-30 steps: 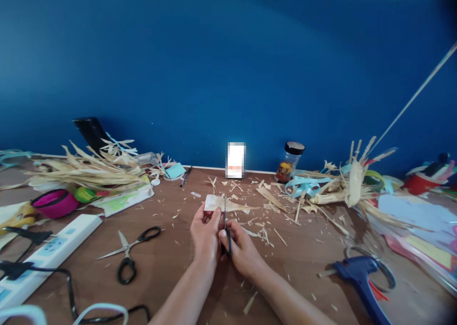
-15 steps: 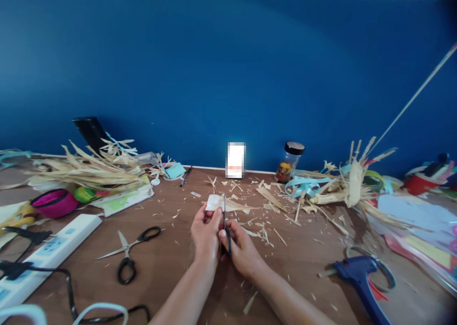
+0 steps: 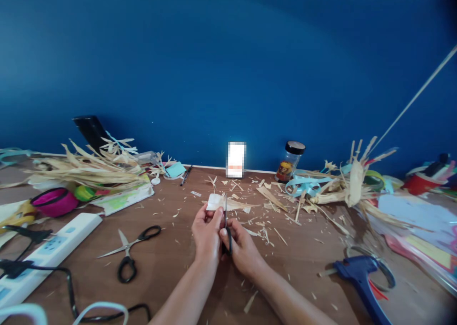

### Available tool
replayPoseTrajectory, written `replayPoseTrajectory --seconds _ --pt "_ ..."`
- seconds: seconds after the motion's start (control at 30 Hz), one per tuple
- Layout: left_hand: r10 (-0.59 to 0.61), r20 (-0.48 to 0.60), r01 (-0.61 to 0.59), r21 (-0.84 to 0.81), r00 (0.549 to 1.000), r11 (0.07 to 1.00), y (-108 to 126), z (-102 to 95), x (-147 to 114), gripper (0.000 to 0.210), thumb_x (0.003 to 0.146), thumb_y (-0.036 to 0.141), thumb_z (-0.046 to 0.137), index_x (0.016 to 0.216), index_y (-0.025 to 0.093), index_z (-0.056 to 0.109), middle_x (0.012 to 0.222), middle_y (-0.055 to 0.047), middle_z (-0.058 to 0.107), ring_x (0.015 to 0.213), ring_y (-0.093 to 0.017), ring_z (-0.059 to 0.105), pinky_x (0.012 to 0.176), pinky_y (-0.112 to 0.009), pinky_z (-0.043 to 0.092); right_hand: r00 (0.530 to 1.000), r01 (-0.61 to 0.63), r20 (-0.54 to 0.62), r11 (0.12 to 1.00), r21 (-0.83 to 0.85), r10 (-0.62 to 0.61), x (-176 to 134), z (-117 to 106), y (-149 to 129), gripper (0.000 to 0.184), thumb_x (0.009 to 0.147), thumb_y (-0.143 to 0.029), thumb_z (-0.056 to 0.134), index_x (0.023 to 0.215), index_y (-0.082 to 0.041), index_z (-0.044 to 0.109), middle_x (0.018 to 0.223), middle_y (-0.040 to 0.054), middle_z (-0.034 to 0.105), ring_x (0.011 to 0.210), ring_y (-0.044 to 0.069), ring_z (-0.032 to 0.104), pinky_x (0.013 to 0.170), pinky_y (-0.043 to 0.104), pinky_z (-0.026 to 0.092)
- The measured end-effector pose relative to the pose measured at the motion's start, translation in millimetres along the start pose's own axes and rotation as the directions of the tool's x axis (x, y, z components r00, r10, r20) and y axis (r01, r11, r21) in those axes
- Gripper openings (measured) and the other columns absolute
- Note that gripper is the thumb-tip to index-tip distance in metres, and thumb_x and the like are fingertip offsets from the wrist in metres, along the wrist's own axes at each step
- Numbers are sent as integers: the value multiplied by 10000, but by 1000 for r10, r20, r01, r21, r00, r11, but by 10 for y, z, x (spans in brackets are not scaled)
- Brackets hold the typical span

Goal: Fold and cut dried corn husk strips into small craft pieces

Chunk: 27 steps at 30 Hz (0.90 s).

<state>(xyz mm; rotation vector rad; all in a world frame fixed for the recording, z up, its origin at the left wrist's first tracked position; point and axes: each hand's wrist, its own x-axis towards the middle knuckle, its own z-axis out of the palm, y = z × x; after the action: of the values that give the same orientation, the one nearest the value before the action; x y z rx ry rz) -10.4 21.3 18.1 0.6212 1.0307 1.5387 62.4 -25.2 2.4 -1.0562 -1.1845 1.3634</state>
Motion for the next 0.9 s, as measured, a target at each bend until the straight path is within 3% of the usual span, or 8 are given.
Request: replayPoseTrajectory --seconds 0.6,0.9 --pt "9 23 -8 -35 1000 999 -25 -10 3 276 588 239 715 802 149 565 565 84 457 451 -39 446 436 -152 378 1000 6 -15 1000 9 -6 10 1 14 243 821 -446 464 901 -217 451 642 -44 490 506 82 459 413 176 444" --pt "-4 9 4 -31 1000 999 -30 -19 2 316 577 244 721 839 149 572 558 83 460 442 -40 444 425 -151 370 1000 -15 -16 1000 -17 14 14 -2 -7 231 822 -437 462 890 -217 443 621 -49 483 485 80 448 404 182 450"
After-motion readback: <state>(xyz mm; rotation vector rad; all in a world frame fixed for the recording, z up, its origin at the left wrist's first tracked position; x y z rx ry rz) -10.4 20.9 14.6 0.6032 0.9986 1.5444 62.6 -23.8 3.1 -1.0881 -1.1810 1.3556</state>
